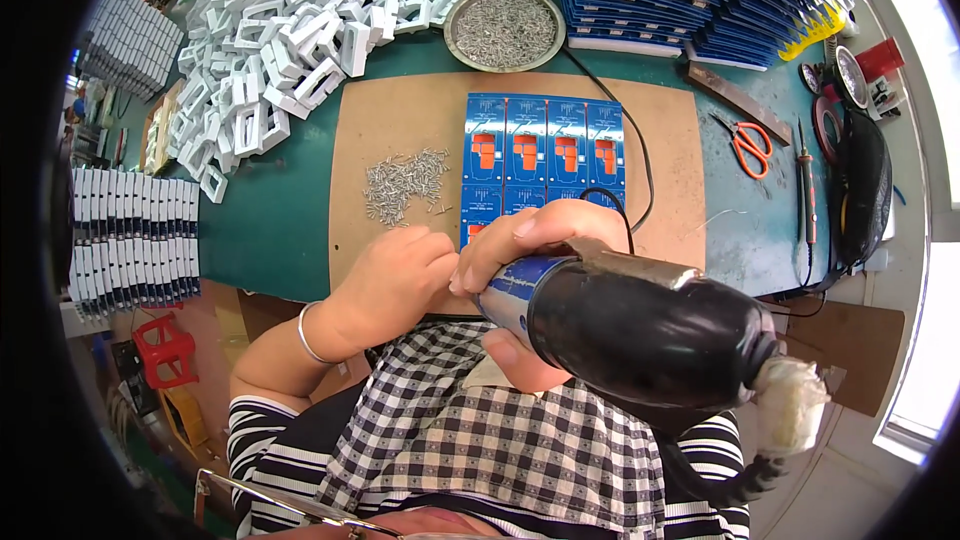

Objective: The person assembles electronic components onto a circuit board by securing them with screws using an electric screwdriver.

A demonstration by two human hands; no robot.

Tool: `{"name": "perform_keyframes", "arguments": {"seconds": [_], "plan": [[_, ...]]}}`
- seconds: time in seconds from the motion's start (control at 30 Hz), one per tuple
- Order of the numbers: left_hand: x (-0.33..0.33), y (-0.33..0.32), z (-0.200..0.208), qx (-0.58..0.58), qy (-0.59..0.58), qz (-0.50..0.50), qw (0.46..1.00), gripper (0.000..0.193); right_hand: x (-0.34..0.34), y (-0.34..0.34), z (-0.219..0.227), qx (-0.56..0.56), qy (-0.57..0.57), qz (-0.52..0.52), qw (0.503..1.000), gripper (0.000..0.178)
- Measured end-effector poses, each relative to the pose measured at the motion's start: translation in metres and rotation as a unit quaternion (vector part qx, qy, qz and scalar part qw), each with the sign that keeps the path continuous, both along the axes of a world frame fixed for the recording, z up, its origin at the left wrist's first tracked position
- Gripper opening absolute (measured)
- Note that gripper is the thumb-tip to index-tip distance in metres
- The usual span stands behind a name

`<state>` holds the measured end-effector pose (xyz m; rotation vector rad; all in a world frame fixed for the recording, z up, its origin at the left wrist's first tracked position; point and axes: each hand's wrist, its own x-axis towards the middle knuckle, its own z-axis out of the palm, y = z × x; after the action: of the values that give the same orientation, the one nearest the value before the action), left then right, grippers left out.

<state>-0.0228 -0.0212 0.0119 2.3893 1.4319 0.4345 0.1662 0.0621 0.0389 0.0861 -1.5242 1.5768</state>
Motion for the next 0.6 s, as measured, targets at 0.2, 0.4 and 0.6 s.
{"name": "perform_keyframes", "arguments": {"seconds": [0.2,0.4,0.6], "plan": [[0.003,-0.008,-0.017,0.03,-0.104,0.053,0.993,0.009,0.002,-0.001,0.0,-0.013,-0.022,0.006,1.0,0.072],[0.0,-0.009,-0.022,0.023,-0.156,0.072,0.985,0.012,-0.002,-0.001,-0.004,-0.027,0.017,0.008,0.999,0.069],[-0.001,-0.006,-0.026,0.019,-0.177,0.067,0.982,0.013,-0.003,-0.004,0.002,-0.015,-0.043,-0.014,0.999,0.069]]}}
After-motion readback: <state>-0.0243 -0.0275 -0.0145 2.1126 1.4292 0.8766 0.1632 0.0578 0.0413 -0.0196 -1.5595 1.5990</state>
